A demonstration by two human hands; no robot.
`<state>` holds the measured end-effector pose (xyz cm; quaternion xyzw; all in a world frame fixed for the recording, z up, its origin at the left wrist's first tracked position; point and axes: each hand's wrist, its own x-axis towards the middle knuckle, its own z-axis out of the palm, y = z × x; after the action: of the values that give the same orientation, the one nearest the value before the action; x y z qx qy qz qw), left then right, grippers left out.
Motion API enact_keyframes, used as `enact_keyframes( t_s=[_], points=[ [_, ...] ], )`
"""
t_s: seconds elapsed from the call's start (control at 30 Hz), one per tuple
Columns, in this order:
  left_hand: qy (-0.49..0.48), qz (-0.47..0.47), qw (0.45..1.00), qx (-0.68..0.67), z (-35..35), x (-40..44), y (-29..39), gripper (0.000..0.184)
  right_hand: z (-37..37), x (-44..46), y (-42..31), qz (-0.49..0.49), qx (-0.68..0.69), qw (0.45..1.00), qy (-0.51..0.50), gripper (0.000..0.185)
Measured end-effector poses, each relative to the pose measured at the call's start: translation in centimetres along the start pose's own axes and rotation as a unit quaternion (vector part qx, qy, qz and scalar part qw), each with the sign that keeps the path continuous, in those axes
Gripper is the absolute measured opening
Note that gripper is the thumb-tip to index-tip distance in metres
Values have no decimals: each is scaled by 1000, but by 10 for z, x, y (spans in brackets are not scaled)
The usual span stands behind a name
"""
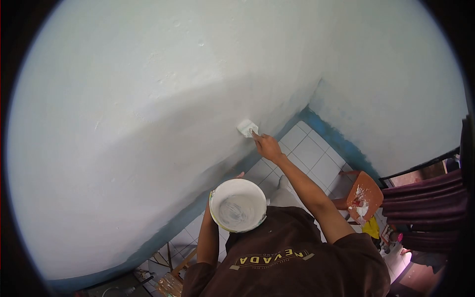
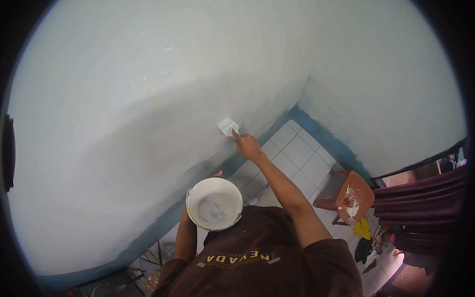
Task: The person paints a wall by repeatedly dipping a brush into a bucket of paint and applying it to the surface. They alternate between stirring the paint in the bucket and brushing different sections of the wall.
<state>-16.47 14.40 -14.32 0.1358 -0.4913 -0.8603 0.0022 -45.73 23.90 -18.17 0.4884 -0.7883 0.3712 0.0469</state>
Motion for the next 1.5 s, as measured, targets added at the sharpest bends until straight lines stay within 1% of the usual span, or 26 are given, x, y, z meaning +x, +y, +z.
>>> enact_keyframes(
  t_s=[0.07, 0.13, 0.2, 0.33, 0.4, 0.43, 0.47, 0.5, 0.53, 0.6, 0.63, 0.7, 0.73, 0.8, 0.83, 0.9, 0.93, 1.0, 1.03, 1.1, 1.13, 1.2, 1.23, 1.3, 1.43, 1.5],
  points=[
    [18, 36, 999, 23, 11, -6, 8, 45, -3, -7, 7, 11, -19, 999, -42, 39],
    [36, 74, 996, 43, 17, -5, 13, 41, -36, 15, -4, -15, -1, 999, 42, 46],
    [8, 0, 996, -86, 16, -3, 13, 38, -80, 55, -36, -61, 16, 987, 147, 44],
    [-15, 35, 997, -66, 17, -3, 12, 39, -110, 106, -78, -71, 47, 979, 185, 43],
    [80, -11, 996, -30, 15, 2, 9, 34, -94, 107, -75, -75, 55, 978, 185, 43],
    [82, -14, 996, -28, 13, 4, 12, 34, -66, 96, -60, -69, 49, 979, 184, 45],
    [131, -120, 983, -45, 13, 9, 17, 32, -38, 82, -46, -63, 43, 980, 183, 47],
    [178, -223, 956, -63, 14, 14, 21, 34, -15, 65, -29, -57, 32, 982, 175, 50],
    [180, -224, 956, -62, 20, 17, 25, 34, 3, 44, -13, -52, 21, 985, 166, 52],
    [279, -211, 936, -49, 36, 20, 34, 34, 27, 0, 8, 8, 13, 998, 69, 46],
    [282, -212, 935, -47, 32, 21, 35, 34, 38, -20, 22, 9, 17, 997, 70, 46],
    [197, -333, 906, -174, 19, 26, 38, 34, 49, -47, 48, 40, -29, 994, -102, 45],
    [199, -334, 905, -173, 17, 24, 36, 34, 45, -58, 49, 40, -25, 994, -102, 45],
    [227, -294, 915, -158, 12, 25, 33, 34, 40, -65, 51, 120, 77, 985, -102, 34],
    [242, -274, 918, -152, 11, 24, 30, 34, 28, -58, 44, 118, 81, 984, -104, 34],
    [273, -234, 923, -141, 14, 19, 23, 34, -12, -41, 28, 154, 242, 958, -19, 27],
    [277, -234, 921, -142, 20, 16, 20, 34, -39, -29, 17, 154, 245, 957, -22, 27],
    [243, -96, 948, -181, 29, 9, 20, 29, -81, 1, -12, 167, 304, 938, 2, 30],
    [243, -92, 949, -180, 31, 15, 27, 29, -87, 12, -23, 162, 304, 939, 2, 30],
    [218, -221, 931, -190, 34, 25, 44, 37, -91, 31, -45, 128, 426, 895, 25, 33],
    [221, -219, 931, -192, 47, 23, 45, 37, -85, 36, -51, 127, 427, 895, 22, 33],
    [328, 2, 944, -24, 77, 19, 46, 35, -67, 46, -57, 146, 393, 908, -26, 41],
    [331, 5, 943, -26, 74, 21, 53, 35, -50, 44, -50, 142, 393, 908, -30, 41],
    [282, -313, 899, -124, 64, 32, 74, 32, 12, 30, -16, 184, 362, 909, -89, 48],
    [319, -270, 901, -116, 73, 36, 88, 35, 73, -11, 41, 236, 308, 906, -168, 49],
    [330, -317, 874, -164, 64, 36, 72, 34, 80, -27, 45, 267, 284, 894, -221, 48]
  ],
)
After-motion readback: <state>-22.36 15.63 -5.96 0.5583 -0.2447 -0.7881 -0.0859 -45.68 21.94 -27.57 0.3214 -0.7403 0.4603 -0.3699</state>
